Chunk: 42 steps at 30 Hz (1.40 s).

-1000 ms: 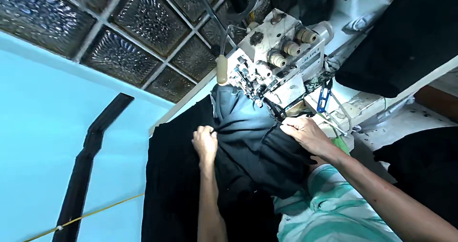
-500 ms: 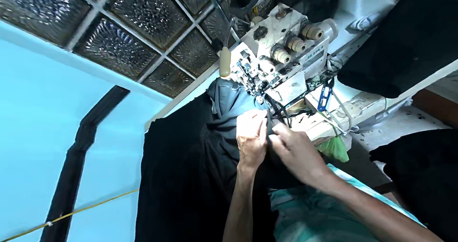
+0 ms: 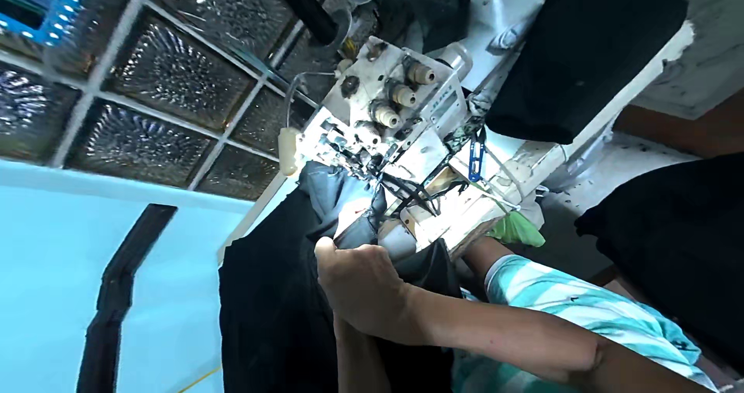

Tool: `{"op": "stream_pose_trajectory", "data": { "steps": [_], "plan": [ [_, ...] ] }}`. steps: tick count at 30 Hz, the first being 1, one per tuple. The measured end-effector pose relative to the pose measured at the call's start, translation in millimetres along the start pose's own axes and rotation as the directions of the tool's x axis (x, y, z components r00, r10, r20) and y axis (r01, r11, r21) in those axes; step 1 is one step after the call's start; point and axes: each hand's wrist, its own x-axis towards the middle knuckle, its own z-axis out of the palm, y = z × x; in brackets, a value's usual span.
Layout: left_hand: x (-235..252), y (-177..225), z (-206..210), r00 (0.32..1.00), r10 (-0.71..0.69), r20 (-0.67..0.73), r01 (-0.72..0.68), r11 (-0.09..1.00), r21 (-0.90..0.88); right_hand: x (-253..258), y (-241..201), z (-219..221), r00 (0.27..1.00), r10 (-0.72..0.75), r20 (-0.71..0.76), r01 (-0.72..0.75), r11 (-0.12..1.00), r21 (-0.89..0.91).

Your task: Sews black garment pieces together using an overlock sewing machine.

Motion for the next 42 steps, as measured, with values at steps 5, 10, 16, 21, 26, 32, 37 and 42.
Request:
{"op": "stream_pose_trajectory", "data": {
  "steps": [5, 10, 16, 21, 26, 32, 37, 42],
  "plan": [
    [32.8, -4.2, 7.9, 0.998, -0.029, 0.064, 0.037, 0.990, -0.136, -7.3, 13.3, -16.4, 0.997, -0.037, 0.074, 0.028, 0.993, 0.115],
    [187.8, -26.9, 50.4, 0.729, 0.667, 0.156, -0.664, 0.744, -0.076, -18.3, 40.2, -79.0, 0.897, 0.089, 0.433, -0.180, 0.968, 0.173],
    [164.2, 15.8, 65.1, 0.763, 0.639, 0.096, -0.646, 0.750, 0.142, -64.3, 133.5, -81.8, 0.938, 0.171, 0.301, -0.165, 0.985, -0.047],
    [162.0, 16.0, 77.4, 0.721, 0.693, -0.007, -0.670, 0.699, 0.250, -43.8, 149.9, -74.6, 0.778, 0.304, 0.549, -0.303, 0.948, -0.095],
    [162.0, 17.8, 86.0, 0.701, 0.712, -0.040, -0.659, 0.668, 0.346, -17.4, 149.5, -60.7, 0.846, 0.280, 0.454, -0.364, 0.925, 0.109],
    [154.7, 25.3, 89.4, 0.689, 0.725, -0.008, -0.644, 0.617, 0.452, -3.4, 144.7, -48.7, 0.925, 0.193, 0.329, -0.266, 0.944, 0.194],
    [142.7, 32.4, 91.3, 0.702, 0.712, 0.033, -0.616, 0.583, 0.529, -27.7, 144.5, -61.3, 0.929, 0.224, 0.295, -0.266, 0.957, 0.112],
    [153.3, 31.6, 87.1, 0.683, 0.727, 0.071, -0.637, 0.545, 0.546, -31.8, 138.4, -60.8, 0.948, 0.209, 0.240, -0.220, 0.975, 0.020]
  ]
}}
